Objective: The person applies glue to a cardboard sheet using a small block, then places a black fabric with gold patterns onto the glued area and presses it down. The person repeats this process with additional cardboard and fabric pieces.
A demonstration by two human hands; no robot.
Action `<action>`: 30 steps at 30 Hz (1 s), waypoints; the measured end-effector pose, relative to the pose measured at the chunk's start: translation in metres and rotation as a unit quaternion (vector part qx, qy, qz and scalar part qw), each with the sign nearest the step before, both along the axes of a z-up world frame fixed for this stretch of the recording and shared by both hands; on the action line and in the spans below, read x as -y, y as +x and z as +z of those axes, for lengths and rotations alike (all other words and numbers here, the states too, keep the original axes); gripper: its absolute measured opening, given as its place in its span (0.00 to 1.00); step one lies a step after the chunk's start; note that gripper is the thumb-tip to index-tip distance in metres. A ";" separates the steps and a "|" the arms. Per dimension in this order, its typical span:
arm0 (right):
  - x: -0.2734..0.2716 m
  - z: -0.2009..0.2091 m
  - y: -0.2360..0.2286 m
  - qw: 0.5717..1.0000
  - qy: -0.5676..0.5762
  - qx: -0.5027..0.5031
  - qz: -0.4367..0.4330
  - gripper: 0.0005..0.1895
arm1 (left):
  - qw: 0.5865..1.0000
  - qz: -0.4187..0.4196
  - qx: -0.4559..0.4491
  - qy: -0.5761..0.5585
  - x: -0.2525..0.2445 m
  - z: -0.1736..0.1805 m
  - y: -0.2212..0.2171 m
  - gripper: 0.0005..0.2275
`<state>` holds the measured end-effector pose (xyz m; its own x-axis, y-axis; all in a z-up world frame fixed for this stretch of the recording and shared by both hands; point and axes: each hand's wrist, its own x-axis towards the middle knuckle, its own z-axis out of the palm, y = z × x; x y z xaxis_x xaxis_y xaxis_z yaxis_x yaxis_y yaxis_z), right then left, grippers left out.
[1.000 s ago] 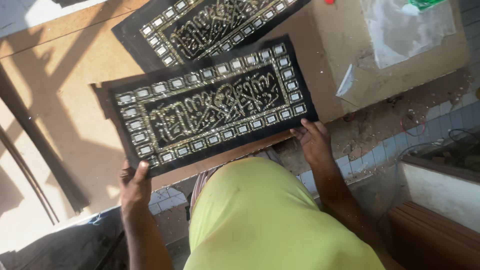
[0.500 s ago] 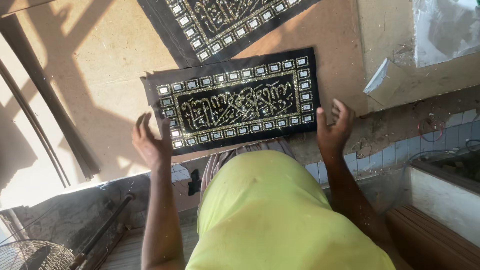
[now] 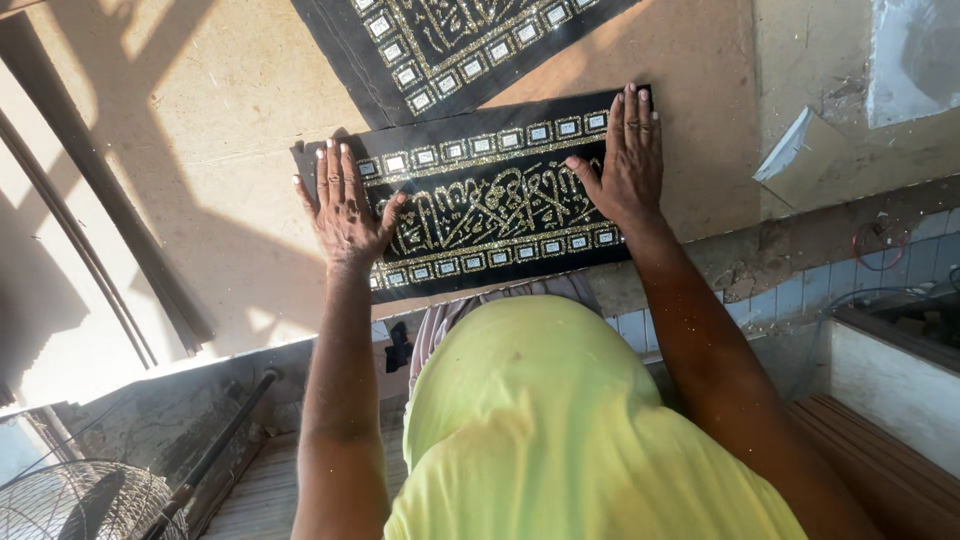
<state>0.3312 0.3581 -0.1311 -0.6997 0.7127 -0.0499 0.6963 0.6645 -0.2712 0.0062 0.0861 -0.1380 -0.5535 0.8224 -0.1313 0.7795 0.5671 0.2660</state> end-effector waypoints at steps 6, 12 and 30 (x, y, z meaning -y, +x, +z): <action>-0.004 0.005 -0.007 1.000 -0.005 0.004 0.000 0.56 | 1.000 0.007 0.023 -0.013 -0.008 0.006 -0.003 0.45; -0.004 0.001 -0.001 0.999 0.020 0.029 0.009 0.56 | 0.993 0.004 -0.013 -0.120 -0.013 0.008 -0.004 0.49; 0.065 -0.034 -0.068 0.993 0.040 0.034 0.108 0.48 | 0.990 -0.131 0.016 0.053 -0.079 0.010 0.096 0.34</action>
